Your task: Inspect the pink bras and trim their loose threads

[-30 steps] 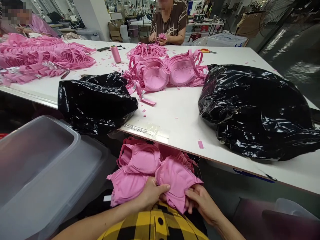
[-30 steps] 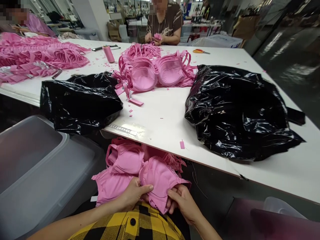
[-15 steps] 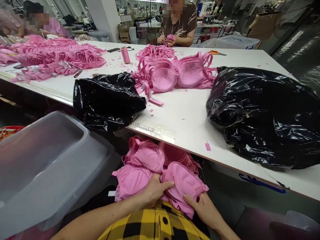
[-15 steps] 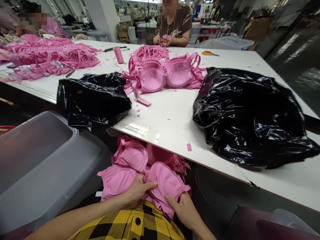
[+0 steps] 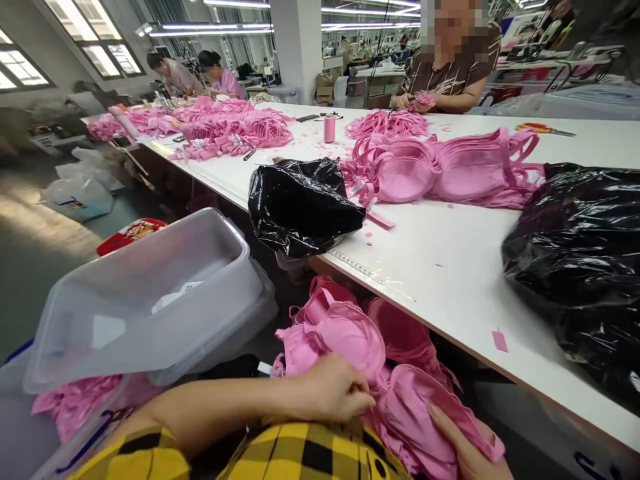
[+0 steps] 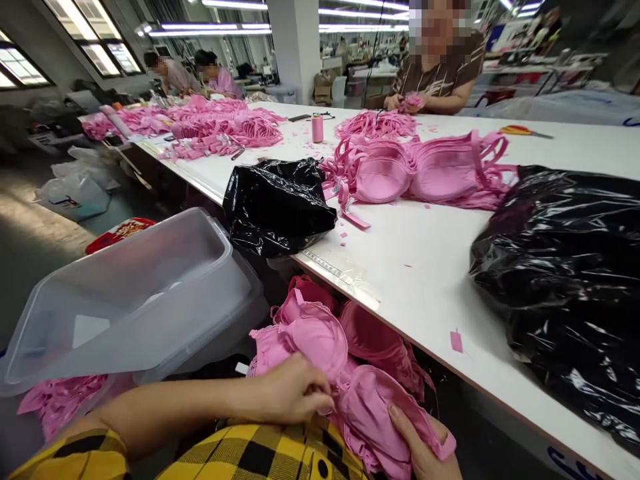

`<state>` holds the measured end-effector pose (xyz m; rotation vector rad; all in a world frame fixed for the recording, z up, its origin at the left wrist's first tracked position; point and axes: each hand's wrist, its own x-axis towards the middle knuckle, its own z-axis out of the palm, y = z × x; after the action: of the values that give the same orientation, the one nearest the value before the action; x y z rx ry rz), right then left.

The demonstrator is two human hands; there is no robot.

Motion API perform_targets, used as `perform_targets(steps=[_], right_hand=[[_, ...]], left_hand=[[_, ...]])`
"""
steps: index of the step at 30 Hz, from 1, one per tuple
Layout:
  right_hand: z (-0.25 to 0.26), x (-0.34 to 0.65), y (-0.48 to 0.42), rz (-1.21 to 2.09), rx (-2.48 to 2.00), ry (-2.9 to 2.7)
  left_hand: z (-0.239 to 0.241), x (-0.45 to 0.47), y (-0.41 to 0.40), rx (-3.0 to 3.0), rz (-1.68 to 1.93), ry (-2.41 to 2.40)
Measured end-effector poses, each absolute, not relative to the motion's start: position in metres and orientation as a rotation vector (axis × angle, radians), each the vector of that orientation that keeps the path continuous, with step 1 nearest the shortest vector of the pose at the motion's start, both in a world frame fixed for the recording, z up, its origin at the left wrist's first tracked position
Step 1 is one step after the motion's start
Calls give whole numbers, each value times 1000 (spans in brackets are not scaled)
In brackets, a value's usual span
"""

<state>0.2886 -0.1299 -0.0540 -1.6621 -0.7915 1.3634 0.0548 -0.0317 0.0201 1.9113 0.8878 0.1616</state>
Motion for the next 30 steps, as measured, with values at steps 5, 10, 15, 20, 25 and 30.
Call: perform_targets(steps=[5, 10, 15, 20, 25, 30], right_hand=[[-17, 295, -104, 1188, -1661, -993], [18, 296, -81, 1030, -1786, -779], [19, 281, -83, 1363, -1630, -555], [32, 260, -85, 1517, -1446, -577], [37, 261, -87, 1558, -1469, -647], [-29, 273, -96, 1384, -1708, -1182]], left_hand=[[59, 48, 31, 2625, 336, 553], [56, 47, 59, 2690, 150, 590], [48, 13, 48, 2273, 338, 804], [30, 6, 47, 1411, 281, 1033], [40, 0, 31, 1085, 276, 910], [34, -37, 4, 1704, 516, 1406]])
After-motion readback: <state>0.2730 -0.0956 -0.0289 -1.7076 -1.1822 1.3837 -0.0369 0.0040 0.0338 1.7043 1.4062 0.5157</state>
